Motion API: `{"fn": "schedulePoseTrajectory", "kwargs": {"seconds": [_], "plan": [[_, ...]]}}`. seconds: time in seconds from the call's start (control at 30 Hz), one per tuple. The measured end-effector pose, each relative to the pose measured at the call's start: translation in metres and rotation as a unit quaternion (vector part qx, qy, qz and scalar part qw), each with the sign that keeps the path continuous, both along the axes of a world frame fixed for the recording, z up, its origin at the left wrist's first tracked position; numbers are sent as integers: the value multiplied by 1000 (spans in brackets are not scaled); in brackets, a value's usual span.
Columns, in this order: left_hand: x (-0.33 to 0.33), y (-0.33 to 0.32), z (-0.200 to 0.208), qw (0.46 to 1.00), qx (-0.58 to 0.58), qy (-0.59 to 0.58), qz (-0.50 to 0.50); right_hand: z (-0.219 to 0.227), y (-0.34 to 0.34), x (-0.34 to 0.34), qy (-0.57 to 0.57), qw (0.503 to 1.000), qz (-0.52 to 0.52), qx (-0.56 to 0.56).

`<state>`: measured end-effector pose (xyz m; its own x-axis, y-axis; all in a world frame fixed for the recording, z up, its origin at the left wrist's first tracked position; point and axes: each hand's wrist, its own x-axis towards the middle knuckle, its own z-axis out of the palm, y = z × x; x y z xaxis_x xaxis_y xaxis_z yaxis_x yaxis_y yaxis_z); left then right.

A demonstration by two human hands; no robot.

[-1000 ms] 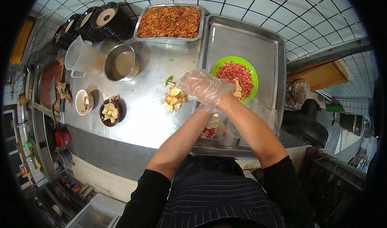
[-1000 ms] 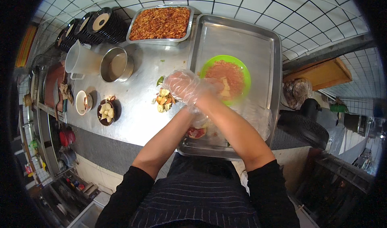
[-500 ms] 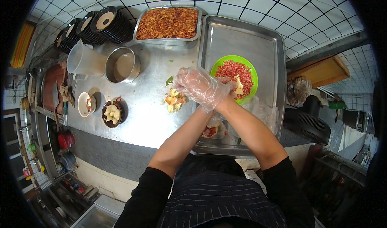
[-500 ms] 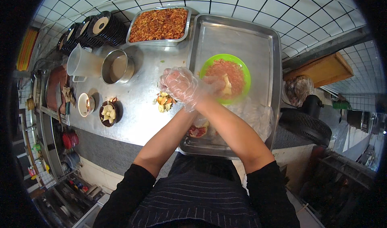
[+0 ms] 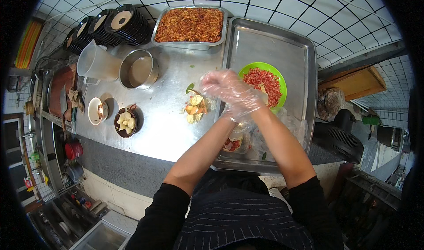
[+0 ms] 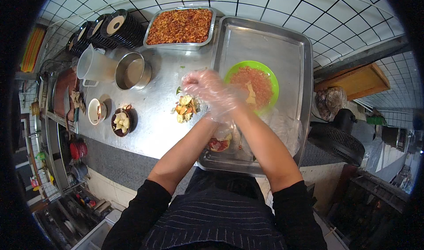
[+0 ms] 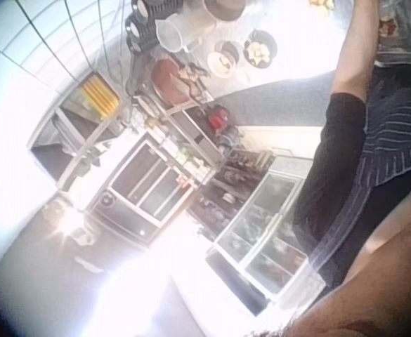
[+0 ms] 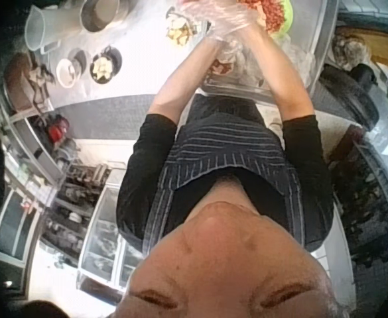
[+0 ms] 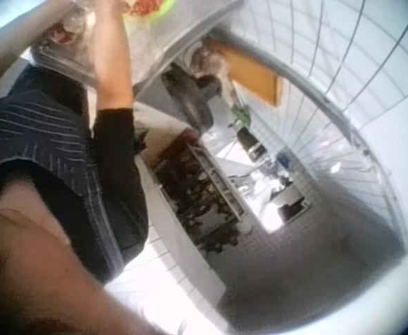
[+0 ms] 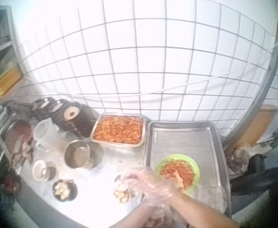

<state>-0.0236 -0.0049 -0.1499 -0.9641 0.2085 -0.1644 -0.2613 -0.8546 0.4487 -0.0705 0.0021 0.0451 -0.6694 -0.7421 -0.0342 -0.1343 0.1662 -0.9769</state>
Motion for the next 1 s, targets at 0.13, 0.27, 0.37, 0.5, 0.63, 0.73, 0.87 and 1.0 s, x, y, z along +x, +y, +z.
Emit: {"fn": "schedulePoseTrajectory", "kwargs": {"seconds": [0.13,0.27,0.37,0.5,0.63,0.73,0.87,1.0], "plan": [[-1,-19,79,968,-248,-48,9,36,42,-9,-102,979,-178,-8],[-8,-26,123,958,-252,-137,-3,-13,108,-28,-59,945,-322,-21],[-11,-24,133,964,-213,-158,6,-42,137,-10,-98,947,-300,62],[-14,-12,138,966,-221,-136,-18,-62,152,3,-189,942,-270,-60],[-18,-6,132,973,-169,-155,-13,-86,162,9,-280,894,-317,-145],[-21,2,123,973,-167,-153,-32,-98,165,11,-279,890,-339,-123],[-24,9,133,953,-233,-188,-52,-67,153,13,-113,904,-412,22],[-28,18,125,937,-325,-116,-54,-65,155,13,-46,897,-431,82]]}}
